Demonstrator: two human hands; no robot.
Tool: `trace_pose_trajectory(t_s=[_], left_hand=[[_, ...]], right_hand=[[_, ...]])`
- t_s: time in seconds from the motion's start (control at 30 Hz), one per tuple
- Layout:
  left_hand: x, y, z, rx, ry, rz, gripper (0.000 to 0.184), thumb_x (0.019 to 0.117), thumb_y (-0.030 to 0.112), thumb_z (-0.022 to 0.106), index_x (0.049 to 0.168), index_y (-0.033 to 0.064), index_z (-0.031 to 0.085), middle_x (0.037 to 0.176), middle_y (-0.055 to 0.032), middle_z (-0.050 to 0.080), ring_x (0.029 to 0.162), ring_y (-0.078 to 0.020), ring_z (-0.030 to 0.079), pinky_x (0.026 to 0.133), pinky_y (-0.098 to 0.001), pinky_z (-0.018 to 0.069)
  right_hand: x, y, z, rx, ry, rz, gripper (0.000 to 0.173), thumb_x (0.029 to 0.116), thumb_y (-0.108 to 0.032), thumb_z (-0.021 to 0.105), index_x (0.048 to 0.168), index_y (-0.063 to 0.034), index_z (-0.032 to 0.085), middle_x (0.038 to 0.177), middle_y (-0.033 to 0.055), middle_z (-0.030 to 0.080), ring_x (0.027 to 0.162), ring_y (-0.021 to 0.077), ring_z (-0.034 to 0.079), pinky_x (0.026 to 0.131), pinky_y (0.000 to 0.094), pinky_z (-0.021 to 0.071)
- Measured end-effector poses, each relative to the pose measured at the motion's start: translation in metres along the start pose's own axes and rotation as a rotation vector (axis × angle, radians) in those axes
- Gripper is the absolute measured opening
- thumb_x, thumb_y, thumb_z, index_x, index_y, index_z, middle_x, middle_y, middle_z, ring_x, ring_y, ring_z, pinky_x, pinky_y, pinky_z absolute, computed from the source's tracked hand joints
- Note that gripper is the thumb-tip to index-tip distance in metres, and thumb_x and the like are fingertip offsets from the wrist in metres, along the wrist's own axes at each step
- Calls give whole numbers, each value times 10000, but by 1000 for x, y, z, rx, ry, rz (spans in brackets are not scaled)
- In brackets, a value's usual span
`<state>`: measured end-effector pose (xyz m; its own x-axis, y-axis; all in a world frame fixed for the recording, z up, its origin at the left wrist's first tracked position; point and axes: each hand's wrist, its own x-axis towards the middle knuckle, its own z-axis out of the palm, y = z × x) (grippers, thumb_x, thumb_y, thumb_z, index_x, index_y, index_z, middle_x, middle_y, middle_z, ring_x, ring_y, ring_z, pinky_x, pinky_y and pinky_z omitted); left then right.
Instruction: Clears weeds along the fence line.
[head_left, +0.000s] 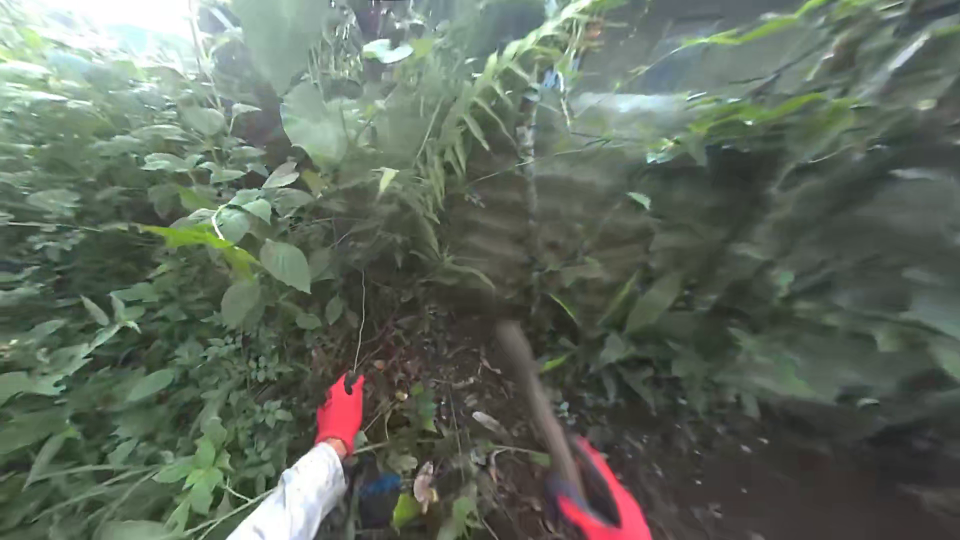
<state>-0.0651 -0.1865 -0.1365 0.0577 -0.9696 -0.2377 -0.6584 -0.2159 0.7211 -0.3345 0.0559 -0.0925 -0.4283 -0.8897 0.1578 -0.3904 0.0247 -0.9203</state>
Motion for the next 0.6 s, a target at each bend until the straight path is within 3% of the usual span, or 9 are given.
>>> trace_pose_trajectory(t_s=[0.03,0.1,0.2,0.3,0.4,0.47,0.5,0.53,0.6], left_hand=[[-2,-5,-10,31,-11,2,488,1099,406,424,1437,88,573,1400,-208,613,1323,-379,570,1106,-614,412],[-5,-4,-28,25,-18,0,488,1103,391,418,1451,77,554,1421,-212,595,1344,-376,552,1120,-606,400],[-8,4,-45,-72,-28,11,543,1074,410,494,1513,92,482,1459,-187,572,1373,-342,534,1143,-568,400],[-11,5,-68,-68,-95,26,553,1037,393,582,1475,63,515,1427,-212,583,1350,-354,544,1132,-571,407],[-18,-2,-114,-27,-155,42,455,1029,340,610,1350,17,604,1291,-235,645,1221,-361,618,1058,-570,460],[-24,-4,-154,-94,-145,58,372,1047,304,590,1283,21,640,1106,-177,699,986,-273,685,903,-475,551],[-27,-4,-174,-173,-127,72,326,1054,288,576,1261,48,654,968,-111,700,809,-190,673,757,-380,571],[-29,-4,-194,-275,-123,77,298,1055,275,568,1257,78,665,871,-62,688,688,-136,641,649,-314,559],[-41,10,-235,-431,-164,78,270,1073,278,520,1241,129,669,763,-2,636,569,-75,568,518,-235,501]], right_hand=[[26,-22,10,22,80,-133,738,884,-172,711,1508,60,392,1074,141,692,803,126,687,707,358,621],[70,-80,46,92,183,-229,672,906,-156,698,1469,80,420,1029,103,685,795,85,661,714,307,599],[88,-124,110,312,93,-122,567,933,-75,655,1433,48,417,887,59,678,674,99,667,591,287,601],[73,-96,141,288,-36,8,617,936,-139,679,1485,-5,432,902,104,677,632,149,639,568,350,579],[60,-51,129,101,-110,119,610,930,-166,718,1486,-55,492,1071,144,686,761,169,652,680,374,576],[52,-24,118,19,-138,218,604,931,-152,729,1485,-65,505,1151,178,689,853,222,685,761,427,589],[47,-13,114,7,-138,267,596,934,-139,725,1482,-59,504,1132,191,687,832,243,686,739,445,592],[42,-3,111,7,-141,312,587,938,-133,725,1476,-51,505,1113,196,687,821,254,685,732,454,591],[35,15,105,19,-158,388,570,940,-138,733,1460,-49,518,1096,199,695,823,264,695,748,462,599]])
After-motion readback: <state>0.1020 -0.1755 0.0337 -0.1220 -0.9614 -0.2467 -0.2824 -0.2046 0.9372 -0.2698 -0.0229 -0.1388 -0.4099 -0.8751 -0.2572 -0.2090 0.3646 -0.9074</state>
